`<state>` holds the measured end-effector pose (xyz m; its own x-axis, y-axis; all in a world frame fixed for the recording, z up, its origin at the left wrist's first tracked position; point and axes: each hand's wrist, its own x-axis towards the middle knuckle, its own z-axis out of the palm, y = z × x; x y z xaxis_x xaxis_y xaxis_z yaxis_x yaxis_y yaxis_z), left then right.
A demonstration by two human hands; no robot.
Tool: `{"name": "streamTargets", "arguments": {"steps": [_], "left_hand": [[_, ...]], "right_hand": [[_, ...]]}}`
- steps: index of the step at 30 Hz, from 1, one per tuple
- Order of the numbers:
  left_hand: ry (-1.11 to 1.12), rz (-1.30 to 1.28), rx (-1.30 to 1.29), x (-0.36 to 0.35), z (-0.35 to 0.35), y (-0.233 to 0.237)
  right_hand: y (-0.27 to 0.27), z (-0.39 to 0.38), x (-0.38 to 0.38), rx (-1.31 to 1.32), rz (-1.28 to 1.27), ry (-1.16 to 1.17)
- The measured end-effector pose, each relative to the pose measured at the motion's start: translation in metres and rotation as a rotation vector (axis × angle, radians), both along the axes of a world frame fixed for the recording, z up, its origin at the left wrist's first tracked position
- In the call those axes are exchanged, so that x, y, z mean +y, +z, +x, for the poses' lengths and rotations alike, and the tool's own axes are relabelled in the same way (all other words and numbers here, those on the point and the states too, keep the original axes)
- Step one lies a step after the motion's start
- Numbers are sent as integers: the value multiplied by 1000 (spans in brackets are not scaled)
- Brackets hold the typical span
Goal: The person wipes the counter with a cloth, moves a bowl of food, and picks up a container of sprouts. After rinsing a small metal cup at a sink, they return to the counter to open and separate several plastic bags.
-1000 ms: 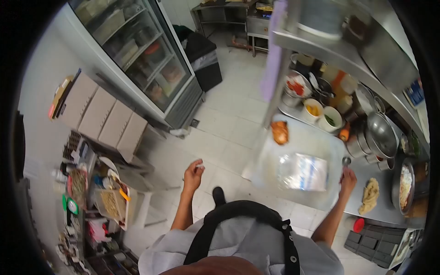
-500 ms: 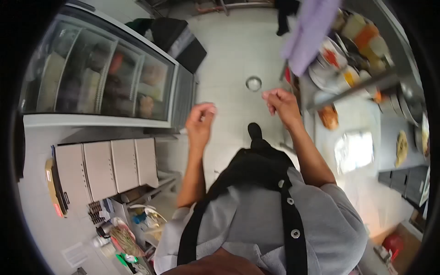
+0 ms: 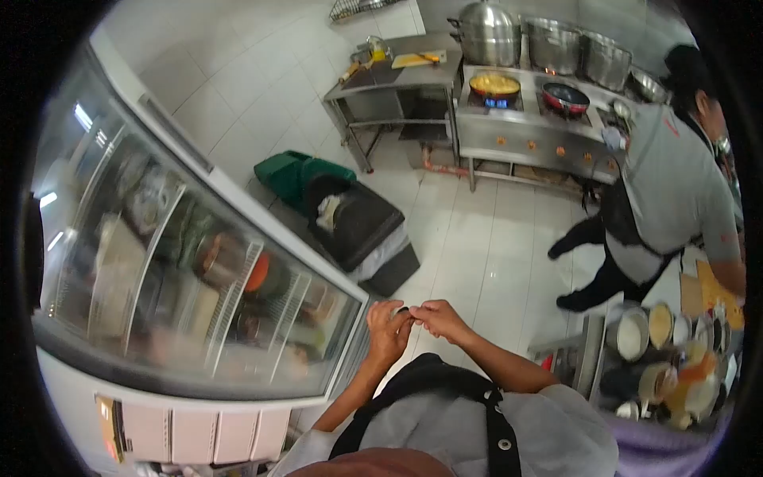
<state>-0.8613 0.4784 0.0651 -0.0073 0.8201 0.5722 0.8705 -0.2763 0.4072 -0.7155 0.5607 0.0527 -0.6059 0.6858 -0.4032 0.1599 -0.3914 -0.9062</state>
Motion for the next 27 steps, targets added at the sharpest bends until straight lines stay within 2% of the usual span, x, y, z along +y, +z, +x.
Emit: {"name": "streamTargets", "arguments": {"steps": [2, 7, 10, 12, 14, 16, 19, 20, 23, 24, 27], "left_hand": [[19, 26, -1, 56, -12, -2], [21, 61, -218, 220, -66, -10], [69, 93, -309, 341, -111, -9], [30, 163, -307, 430, -151, -3], [51, 210, -288, 509, -191, 21], [26, 70, -636, 574, -222, 61], [58, -252, -840, 656, -267, 108], [188, 64, -185, 692, -293, 87], [255, 25, -605, 776, -338, 33], [322, 134, -400, 793, -340, 32], [394, 105, -583, 849, -372, 0]], "right_hand": [[-3, -12, 60, 25, -15, -5], [16, -41, 215, 101, -98, -39], [2, -44, 324, 25, 50, -49], [10, -34, 393, -135, 236, -79], [19, -17, 452, -238, 345, -125], [32, 1, 499, -218, 365, -235], [34, 15, 561, -159, 260, -427], [34, 13, 582, -170, 234, -468], [27, -5, 657, -142, 115, -494], [23, -16, 692, -126, 154, -431], [18, -53, 804, -85, 272, -263]]}}
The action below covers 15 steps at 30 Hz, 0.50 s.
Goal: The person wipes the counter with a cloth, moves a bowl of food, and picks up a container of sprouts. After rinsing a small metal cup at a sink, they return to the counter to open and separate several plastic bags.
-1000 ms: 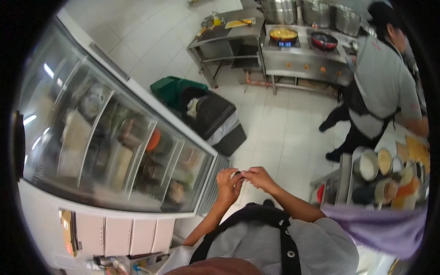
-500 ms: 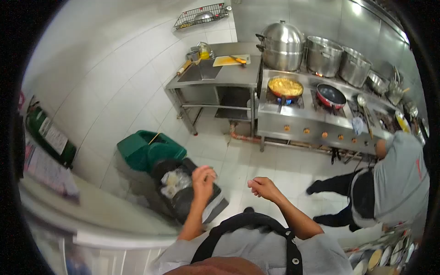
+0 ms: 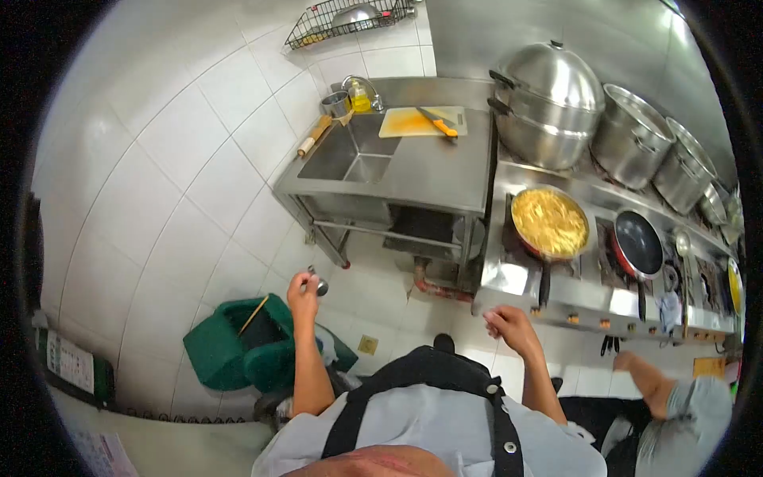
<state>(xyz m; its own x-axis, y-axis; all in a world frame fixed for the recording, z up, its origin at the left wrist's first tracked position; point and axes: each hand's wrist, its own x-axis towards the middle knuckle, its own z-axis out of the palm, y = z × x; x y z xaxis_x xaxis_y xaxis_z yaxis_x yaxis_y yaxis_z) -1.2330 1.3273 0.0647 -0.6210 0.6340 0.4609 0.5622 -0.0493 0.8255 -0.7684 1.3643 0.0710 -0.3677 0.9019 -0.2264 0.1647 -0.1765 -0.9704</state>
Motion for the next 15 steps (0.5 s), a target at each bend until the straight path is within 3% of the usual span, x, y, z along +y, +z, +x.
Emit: {"name": "streamTargets", "arguments": {"steps": [6, 9, 11, 15], "left_hand": [[209, -24, -78, 53, -97, 22], [327, -6, -143, 83, -128, 24], [366, -57, -83, 112, -143, 26], [252, 48, -220, 212, -200, -12]], "right_hand": [[83, -134, 244, 134, 304, 212], [143, -194, 342, 166, 483, 161], [182, -225, 400, 344, 585, 115], [242, -265, 522, 289, 735, -106]]}}
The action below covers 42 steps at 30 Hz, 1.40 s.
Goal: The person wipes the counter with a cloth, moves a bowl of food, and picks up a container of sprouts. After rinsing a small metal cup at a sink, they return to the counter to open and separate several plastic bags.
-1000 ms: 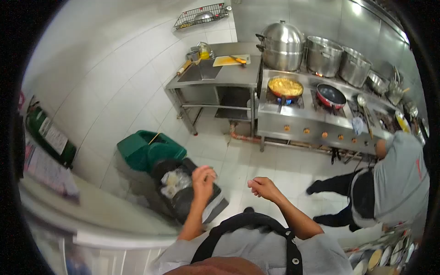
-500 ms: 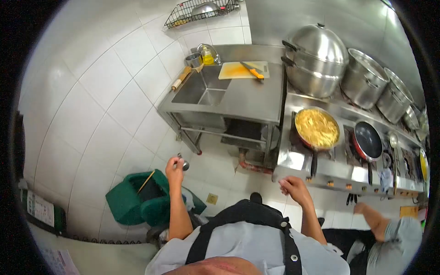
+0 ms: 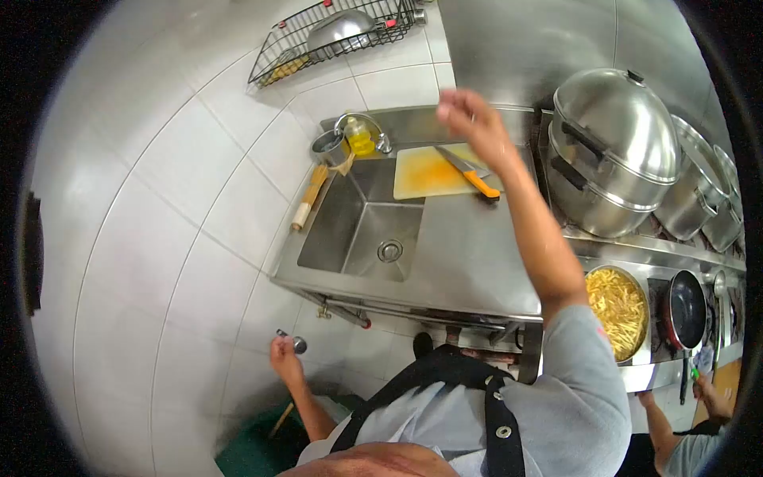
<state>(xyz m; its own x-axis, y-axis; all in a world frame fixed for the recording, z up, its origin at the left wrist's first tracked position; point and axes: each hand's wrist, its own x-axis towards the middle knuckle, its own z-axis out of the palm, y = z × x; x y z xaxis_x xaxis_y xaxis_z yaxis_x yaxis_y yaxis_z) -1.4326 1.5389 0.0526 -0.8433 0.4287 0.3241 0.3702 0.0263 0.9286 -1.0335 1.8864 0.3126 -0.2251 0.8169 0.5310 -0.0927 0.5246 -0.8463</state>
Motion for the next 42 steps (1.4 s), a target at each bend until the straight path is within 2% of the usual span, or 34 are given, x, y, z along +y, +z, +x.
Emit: {"name": "streamTargets", "arguments": {"steps": [3, 4, 5, 8, 11, 12, 14, 15, 17, 18, 20, 21, 22, 23, 24, 25, 26, 27, 29, 32, 33, 35, 36, 38, 39, 42], "left_hand": [[-152, -64, -31, 93, -16, 22], [-217, -72, 36, 124, -37, 7], [-272, -62, 42, 150, -44, 12], [-417, -55, 145, 223, -41, 42], [-486, -157, 118, 263, -37, 56], [-510, -184, 223, 270, -35, 60], [-556, -252, 189, 276, -26, 66], [-572, -283, 172, 280, -21, 65], [-593, -183, 76, 281, -14, 41], [-601, -146, 19, 281, -12, 29], [-539, -317, 145, 286, -7, 23], [-586, -359, 87, 293, -7, 23], [-629, -399, 21, 303, -9, 25], [-654, -407, -44, 320, -5, 43], [-636, -360, 92, 343, -12, 25], [-647, -307, 178, 370, -11, 40], [-707, -256, 210, 402, -11, 55], [-721, -207, 282, 439, -16, 46], [-710, -218, 708, 521, -24, 34], [-700, -92, 1058, 625, -10, 18], [-658, -64, 1182, 654, -7, 10], [-654, -357, 1228, 698, -22, -7], [-651, -511, 1246, 711, -30, -12], [-701, -624, 911, 720, -46, -9], [-718, -681, 742, 717, -54, -7], [-479, -266, 184, 672, -71, 0]], "right_hand": [[46, -26, 92, 111, 27, -163], [62, -31, 124, 117, 28, -214], [76, -35, 155, 128, 26, -266], [105, -47, 249, 41, 89, -448], [124, -52, 327, -381, 359, -848], [128, -53, 348, -404, 343, -884], [138, -59, 387, -441, 319, -942], [143, -62, 403, -433, 294, -941], [148, -65, 432, -419, 242, -931], [150, -68, 444, -330, 270, -905], [156, -63, 470, -234, 182, -757], [156, -61, 486, -246, 169, -777], [143, -35, 574, 39, 166, -140], [157, -45, 533, -241, 104, -501], [163, -48, 540, -189, 6, -515], [170, -52, 536, -136, -83, -543], [169, -49, 527, -128, -53, -495], [170, -49, 521, -135, -42, -458], [174, -58, 495, -161, 25, -438], [179, -57, 495, -193, 28, -530], [181, -56, 489, -281, 115, -524], [179, -55, 480, -450, 275, -504], [181, -55, 489, -369, 205, -547], [185, -50, 513, -202, 57, -624], [183, -55, 512, -174, 117, -628], [176, -84, 467, -71, 275, -627]]}}
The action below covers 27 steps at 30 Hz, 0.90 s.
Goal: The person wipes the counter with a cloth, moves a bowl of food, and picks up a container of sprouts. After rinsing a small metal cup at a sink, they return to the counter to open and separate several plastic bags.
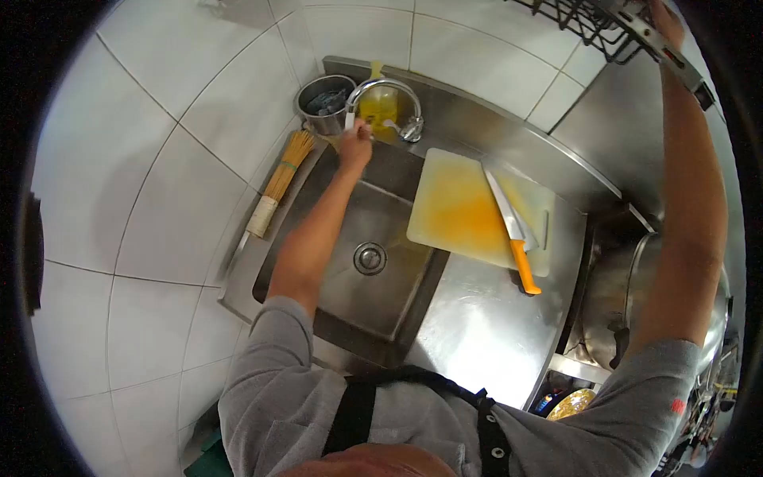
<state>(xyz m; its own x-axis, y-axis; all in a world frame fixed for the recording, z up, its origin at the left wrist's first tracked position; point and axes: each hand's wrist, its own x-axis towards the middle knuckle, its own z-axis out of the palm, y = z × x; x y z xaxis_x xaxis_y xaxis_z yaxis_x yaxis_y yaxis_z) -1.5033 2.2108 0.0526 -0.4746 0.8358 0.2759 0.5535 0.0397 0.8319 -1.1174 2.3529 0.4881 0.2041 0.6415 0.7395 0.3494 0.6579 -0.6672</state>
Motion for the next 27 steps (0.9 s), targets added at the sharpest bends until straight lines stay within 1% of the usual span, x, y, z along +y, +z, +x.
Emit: {"name": "streamTargets", "arguments": {"steps": [1, 3, 6, 7, 8, 11, 12, 13, 14, 15, 16, 17, 18, 19, 20, 21, 23, 25, 26, 27], "left_hand": [[81, 144, 34, -5, -9, -8], [245, 431, 104, -19, -21, -24], [93, 543, 55, -33, -24, -31], [36, 581, 36, -42, -18, -23], [76, 521, 91, -52, -14, -15], [-1, 628, 130, -57, -14, -3], [50, 595, 224, -68, -12, 0], [90, 582, 319, -83, -10, 5], [11, 169, 306, -92, -16, -18], [-292, -252, 443, -117, -21, -29], [-347, -608, 587, -136, -23, -51], [-465, -948, 764, -155, -25, -73], [-320, -913, 748, -160, -32, -108], [-221, -788, 673, -168, -19, -84], [-253, -606, 592, -163, 2, -45], [-285, -443, 491, -171, 27, -13], [-436, -15, 337, -151, 85, 41], [-564, 222, 193, -136, 158, 117], [-614, 379, 81, -121, 196, 139], [-677, 412, -14, -107, 230, 165]], "right_hand": [[0, -8, -5, 16, 64, 9], [-4, 0, 6, 175, 28, 154], [-19, 19, 1, 331, 66, 264], [-29, 27, -8, 370, 88, 294], [-41, 37, -20, 413, 112, 321], [-89, 60, -64, 544, 142, 393], [-111, 68, -81, 576, 116, 404], [-137, 94, -86, 489, 90, 392], [-166, 89, -116, 537, 34, 320], [-186, 64, -162, 581, -19, 336], [-215, 48, -194, 706, -10, 335], [-268, 63, -206, 598, -216, 312], [-285, 42, -241, 519, -307, 106], [-303, 35, -270, 483, -435, 65], [-345, 41, -291, 623, -513, 261], [-365, 42, -320, 634, -736, 198], [-378, 36, -367, 641, -769, 274], [-383, 36, -409, 636, -861, 374], [-387, 37, -425, 650, -892, 400], [-389, 39, -439, 658, -921, 425]]}}
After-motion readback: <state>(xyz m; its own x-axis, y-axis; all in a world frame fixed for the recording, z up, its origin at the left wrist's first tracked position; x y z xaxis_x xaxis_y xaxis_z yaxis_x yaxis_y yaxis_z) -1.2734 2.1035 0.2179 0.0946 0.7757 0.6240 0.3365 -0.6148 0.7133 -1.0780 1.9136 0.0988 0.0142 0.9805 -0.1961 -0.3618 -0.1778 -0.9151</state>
